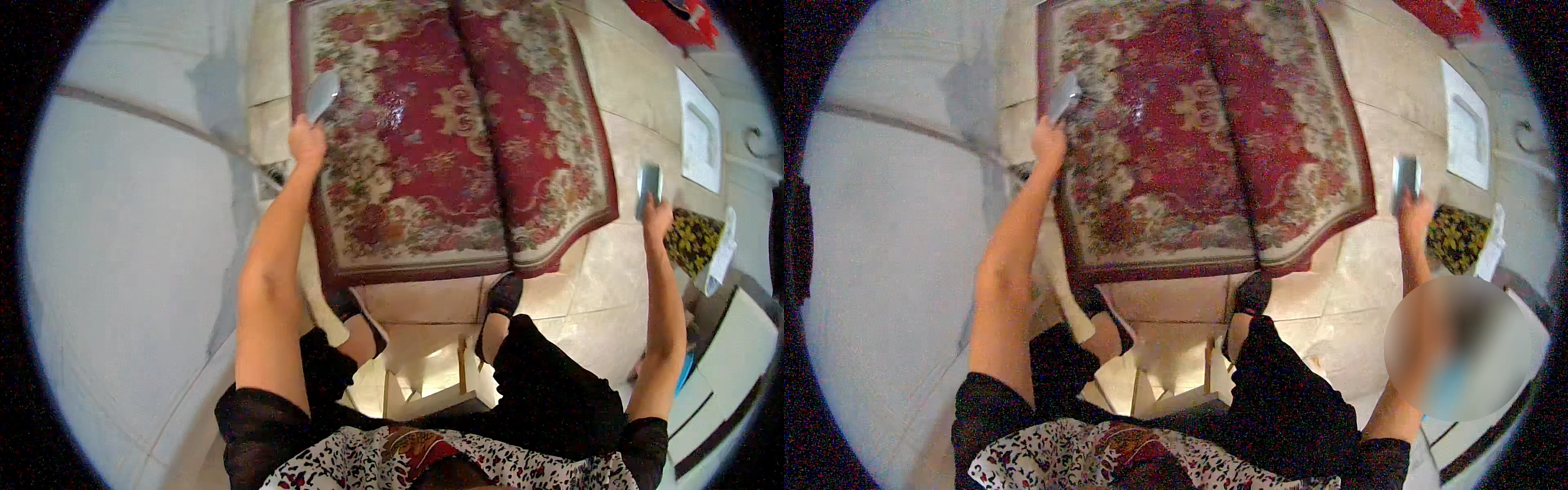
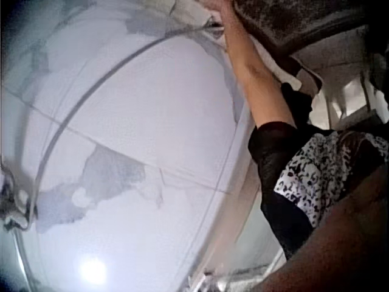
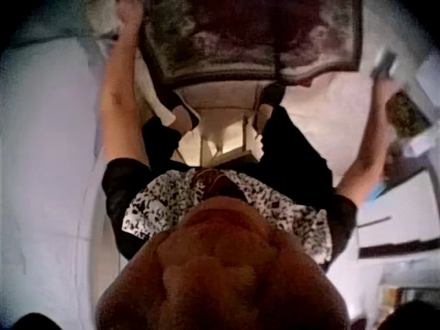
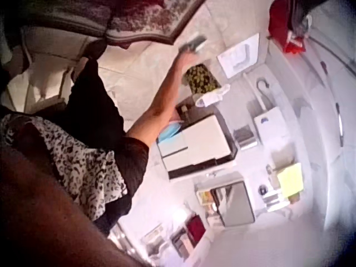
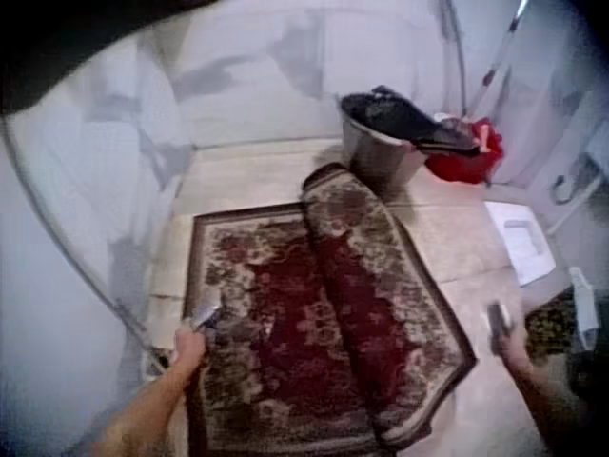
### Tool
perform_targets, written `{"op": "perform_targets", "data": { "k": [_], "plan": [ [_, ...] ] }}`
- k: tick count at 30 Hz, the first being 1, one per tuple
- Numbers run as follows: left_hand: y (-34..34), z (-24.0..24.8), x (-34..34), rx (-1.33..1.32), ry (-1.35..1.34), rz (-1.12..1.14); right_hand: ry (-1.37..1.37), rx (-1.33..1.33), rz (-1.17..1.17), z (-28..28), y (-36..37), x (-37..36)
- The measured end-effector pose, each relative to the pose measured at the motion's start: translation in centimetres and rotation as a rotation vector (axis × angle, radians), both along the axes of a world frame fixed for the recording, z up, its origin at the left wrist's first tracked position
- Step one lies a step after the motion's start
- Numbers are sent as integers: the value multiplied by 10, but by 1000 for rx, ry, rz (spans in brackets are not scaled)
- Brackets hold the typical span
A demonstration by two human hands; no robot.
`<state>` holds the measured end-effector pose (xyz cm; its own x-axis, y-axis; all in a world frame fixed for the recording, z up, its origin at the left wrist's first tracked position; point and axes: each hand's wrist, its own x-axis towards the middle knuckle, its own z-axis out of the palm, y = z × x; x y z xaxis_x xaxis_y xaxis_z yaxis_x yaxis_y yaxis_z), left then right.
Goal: The person cleans rugs by spraying them with water from a handheld shower head and scrubbing the surfaces with a sponge on a tiled floor.
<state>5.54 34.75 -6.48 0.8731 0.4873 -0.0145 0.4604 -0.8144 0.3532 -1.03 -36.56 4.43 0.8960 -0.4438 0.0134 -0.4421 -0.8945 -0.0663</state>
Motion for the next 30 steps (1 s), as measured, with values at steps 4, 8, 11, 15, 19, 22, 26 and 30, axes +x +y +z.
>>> {"op": "perform_targets", "data": {
  "k": [4,8,11,15,19,22,26,30],
  "plan": [
    [0,-10,11,-37,50,-13,44,504,477,46,182,54],
    [57,-38,14,-292,110,-11,256,1064,881,-5,346,42],
    [50,-50,28,-573,153,4,488,647,988,-63,413,37],
    [41,-40,27,-809,111,104,234,242,1103,-67,468,-2],
    [63,-33,22,-878,98,99,232,147,1356,-85,482,-5],
    [61,-39,10,-747,79,48,376,156,1517,-78,481,45],
    [22,-11,25,-946,32,150,7,-100,832,-119,456,181],
    [44,-10,7,-934,16,213,-105,71,501,-102,532,185]
  ]
}}
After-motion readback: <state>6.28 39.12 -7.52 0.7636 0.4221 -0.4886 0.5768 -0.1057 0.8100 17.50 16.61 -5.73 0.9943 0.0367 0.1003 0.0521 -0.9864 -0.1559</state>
